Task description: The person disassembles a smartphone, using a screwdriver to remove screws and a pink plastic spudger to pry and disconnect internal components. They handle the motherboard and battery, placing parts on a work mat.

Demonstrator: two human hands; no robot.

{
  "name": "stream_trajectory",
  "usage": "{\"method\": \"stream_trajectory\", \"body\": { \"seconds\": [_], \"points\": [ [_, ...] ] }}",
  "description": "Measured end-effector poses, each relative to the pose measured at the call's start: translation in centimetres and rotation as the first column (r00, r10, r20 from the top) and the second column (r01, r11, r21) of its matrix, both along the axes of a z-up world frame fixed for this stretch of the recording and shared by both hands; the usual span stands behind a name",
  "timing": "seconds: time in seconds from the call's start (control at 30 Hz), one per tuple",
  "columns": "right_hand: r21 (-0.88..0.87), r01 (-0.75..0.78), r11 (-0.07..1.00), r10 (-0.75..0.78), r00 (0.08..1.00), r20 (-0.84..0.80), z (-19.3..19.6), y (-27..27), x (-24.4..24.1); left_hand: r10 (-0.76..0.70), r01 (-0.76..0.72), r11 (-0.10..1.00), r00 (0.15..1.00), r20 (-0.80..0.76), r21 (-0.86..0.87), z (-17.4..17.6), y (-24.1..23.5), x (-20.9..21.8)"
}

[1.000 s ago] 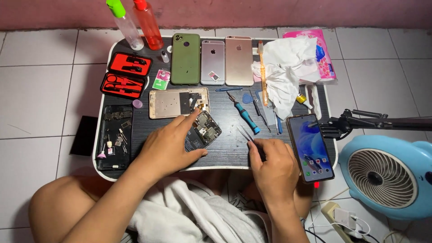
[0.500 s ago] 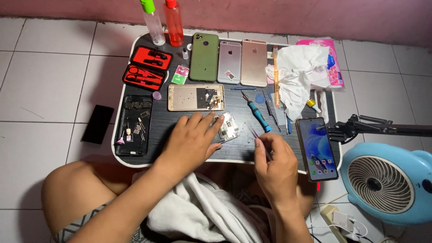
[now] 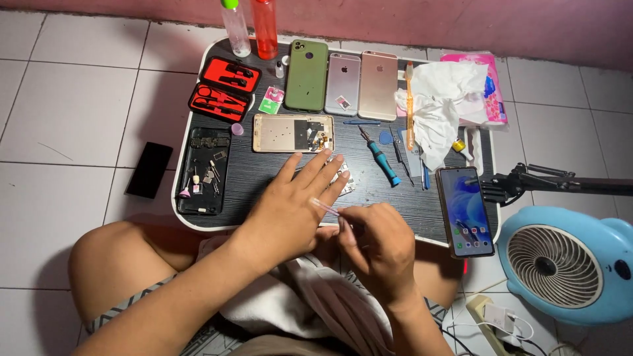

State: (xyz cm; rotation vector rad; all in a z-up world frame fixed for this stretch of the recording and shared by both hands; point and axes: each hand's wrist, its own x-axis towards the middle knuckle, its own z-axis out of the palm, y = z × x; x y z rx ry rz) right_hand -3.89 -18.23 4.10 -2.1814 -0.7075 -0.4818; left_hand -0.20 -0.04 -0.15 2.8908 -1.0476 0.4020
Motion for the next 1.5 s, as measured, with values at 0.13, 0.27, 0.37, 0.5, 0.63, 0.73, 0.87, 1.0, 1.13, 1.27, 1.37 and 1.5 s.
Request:
{"method": "stream_trajectory", "body": {
  "seconds": [0.13, 0.27, 0.37, 0.5, 0.63, 0.73, 0.87, 1.0, 1.13, 1.27, 1.37, 1.5],
  "points": [
    [-0.028, -0.066, 0.997, 0.067, 0.996, 0.061, -0.3, 0.0, 0.0, -0.02, 0.02, 0.999, 1.0, -0.003, -0.026, 0.2, -0.3, 0.1],
    [-0.036, 0.0, 0.999, 0.001, 1.0, 0.029, -0.5, -0.7, -0.2, 0.022, -0.022, 0.995, 1.0, -0.001, 0.095, 0.0, -0.6, 0.0],
    [-0.029, -0.044, 0.999, 0.045, 0.999, 0.016, -0.4, -0.5, -0.2, -0.005, 0.007, 0.998, 1.0, -0.029, 0.056, 0.3, -0.7, 0.1],
    [-0.023, 0.083, 0.996, -0.082, 0.996, 0.018, -0.8, -0.9, 0.0, 0.015, -0.016, 0.998, 1.0, 0.013, 0.068, 0.8, -1.0, 0.0],
    [-0.019, -0.067, 0.998, 0.067, 0.997, 0.022, -0.6, -0.9, -0.4, -0.011, 0.012, 0.998, 1.0, -0.014, 0.059, 0.2, -1.1, -0.1],
    [-0.038, 0.057, 0.998, -0.058, 0.998, -0.013, -0.8, -1.1, -0.3, 0.005, -0.005, 1.0, 0.999, -0.039, 0.01, 0.6, -1.5, -0.2],
    [0.003, -0.01, 1.0, 0.01, 1.0, 0.002, -0.5, -1.2, -0.2, 0.013, -0.01, 0.994, 0.999, -0.033, 0.104, -0.1, -1.5, 0.2],
    [-0.048, 0.114, 0.992, -0.115, 0.993, -0.026, -1.4, -1.3, 0.1, 0.009, -0.006, 0.999, 0.998, -0.063, 0.053, 0.9, -1.9, -0.3],
    [0.042, 0.049, 0.998, -0.049, 0.999, 0.008, -1.0, -1.0, -0.3, -0.006, 0.008, 0.999, 0.999, -0.048, 0.042, -0.5, -1.7, -0.1],
    [-0.029, 0.089, 0.996, -0.09, 0.995, -0.038, -1.7, -1.4, -0.3, 0.005, 0.001, 0.996, 0.998, -0.07, 0.087, -0.2, -2.2, -0.3],
    [-0.015, 0.04, 0.999, -0.04, 0.999, 0.004, -1.2, -1.4, -0.3, 0.017, -0.011, 0.997, 0.997, -0.071, 0.076, -1.0, -1.9, -0.1],
    [-0.013, 0.0, 1.0, 0.0, 1.0, -0.01, -2.1, -1.7, 0.3, 0.022, -0.017, 0.999, 0.994, -0.11, 0.044, -0.5, -1.8, 0.1]
  ]
}}
